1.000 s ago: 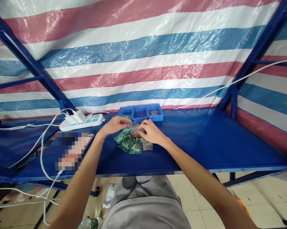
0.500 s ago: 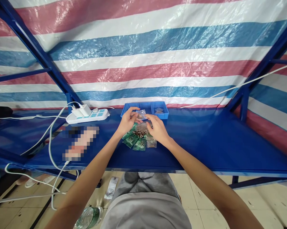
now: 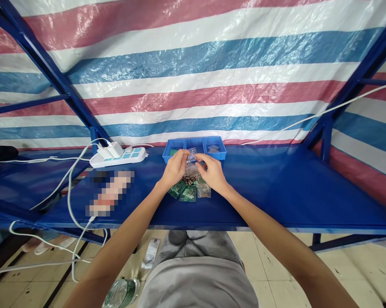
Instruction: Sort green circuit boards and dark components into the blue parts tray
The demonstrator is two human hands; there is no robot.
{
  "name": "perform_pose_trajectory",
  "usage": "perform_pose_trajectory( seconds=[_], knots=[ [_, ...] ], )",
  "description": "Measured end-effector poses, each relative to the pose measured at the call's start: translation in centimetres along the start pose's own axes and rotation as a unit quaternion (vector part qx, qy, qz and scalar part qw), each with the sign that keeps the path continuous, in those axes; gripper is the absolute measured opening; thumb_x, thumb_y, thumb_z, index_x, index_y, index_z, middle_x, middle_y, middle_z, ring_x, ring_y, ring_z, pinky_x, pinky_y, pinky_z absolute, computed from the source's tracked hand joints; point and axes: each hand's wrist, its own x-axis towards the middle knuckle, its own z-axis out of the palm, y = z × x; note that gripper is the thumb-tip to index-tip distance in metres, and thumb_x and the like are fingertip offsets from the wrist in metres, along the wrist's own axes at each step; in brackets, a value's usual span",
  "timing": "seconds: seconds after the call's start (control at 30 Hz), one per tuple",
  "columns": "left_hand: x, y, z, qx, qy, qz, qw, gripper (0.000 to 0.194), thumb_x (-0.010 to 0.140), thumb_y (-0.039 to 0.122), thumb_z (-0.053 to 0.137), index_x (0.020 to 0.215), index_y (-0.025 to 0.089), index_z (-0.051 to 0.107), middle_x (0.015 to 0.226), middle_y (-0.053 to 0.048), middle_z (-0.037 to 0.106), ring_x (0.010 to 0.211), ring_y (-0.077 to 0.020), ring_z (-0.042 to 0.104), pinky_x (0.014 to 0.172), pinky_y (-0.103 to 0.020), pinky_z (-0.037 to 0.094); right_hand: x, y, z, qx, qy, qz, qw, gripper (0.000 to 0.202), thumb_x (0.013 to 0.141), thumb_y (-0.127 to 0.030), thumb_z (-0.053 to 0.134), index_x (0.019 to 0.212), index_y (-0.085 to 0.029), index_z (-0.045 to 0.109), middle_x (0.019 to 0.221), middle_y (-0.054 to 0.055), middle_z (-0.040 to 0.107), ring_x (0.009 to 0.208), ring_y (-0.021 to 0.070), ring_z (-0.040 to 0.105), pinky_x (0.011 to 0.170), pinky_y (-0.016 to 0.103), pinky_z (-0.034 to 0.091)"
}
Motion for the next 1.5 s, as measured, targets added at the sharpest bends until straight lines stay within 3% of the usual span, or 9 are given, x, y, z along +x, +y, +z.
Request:
perform_pose_trajectory(
  seconds=[0.3,0.57,1.03,1.23,1.5],
  knots=[
    [0.1,0.3,-0.3,0.025,-0.042,0.027,0.998,0.031,0.103,0.018,0.035,0.130,0.021,0.049,0.125,-0.011,0.062,0.106,-0.0208,0.064,0.088,-0.031,0.050,0.4,0.5,-0.4,0.087,0.055,0.063,0.993,0.021,0.086,-0.040,0.066,0.088,-0.020,0.074,0.086,0.006,0.074,0.078,0.0218,0.067,0.069,0.034,0.055],
    [0.1,0.4,-0.3,0.051,-0.048,0.030,0.997,0.027,0.099,0.020,0.048,0.125,0.023,0.056,0.115,-0.006,0.062,0.087,-0.0157,0.064,0.080,-0.027,0.051,0.9,0.8,-0.9,0.138,0.062,0.093,0.984,0.018,0.081,-0.037,0.070,0.085,-0.019,0.072,0.080,0.005,0.072,0.077,0.0211,0.067,0.071,0.034,0.054],
    [0.1,-0.1,-0.3,0.091,0.009,0.077,0.993,0.018,0.101,0.031,0.053,0.108,0.022,0.067,0.112,-0.008,0.055,0.095,-0.0165,0.064,0.074,-0.026,0.052,0.6,1.3,-0.5,0.037,0.002,0.054,0.998,0.022,0.087,-0.028,0.057,0.101,-0.023,0.072,0.097,0.006,0.075,0.087,0.0229,0.069,0.062,0.031,0.052],
    [0.1,0.0,-0.2,0.092,0.004,0.069,0.993,0.025,0.104,0.037,0.048,0.109,0.021,0.066,0.111,-0.008,0.058,0.096,-0.0172,0.065,0.079,-0.027,0.053,0.5,0.7,-0.5,-0.011,-0.005,0.021,1.000,0.015,0.090,-0.033,0.060,0.086,-0.022,0.070,0.084,0.005,0.069,0.077,0.0207,0.065,0.061,0.030,0.048],
    [0.1,0.5,-0.4,0.063,-0.019,0.049,0.997,0.030,0.102,0.033,0.051,0.128,0.021,0.055,0.112,-0.007,0.062,0.091,-0.0176,0.065,0.078,-0.029,0.053,0.6,0.9,-0.7,0.034,-0.008,0.076,0.997,0.021,0.089,-0.041,0.061,0.081,-0.022,0.066,0.084,0.004,0.067,0.081,0.0219,0.063,0.066,0.032,0.047]
  ],
)
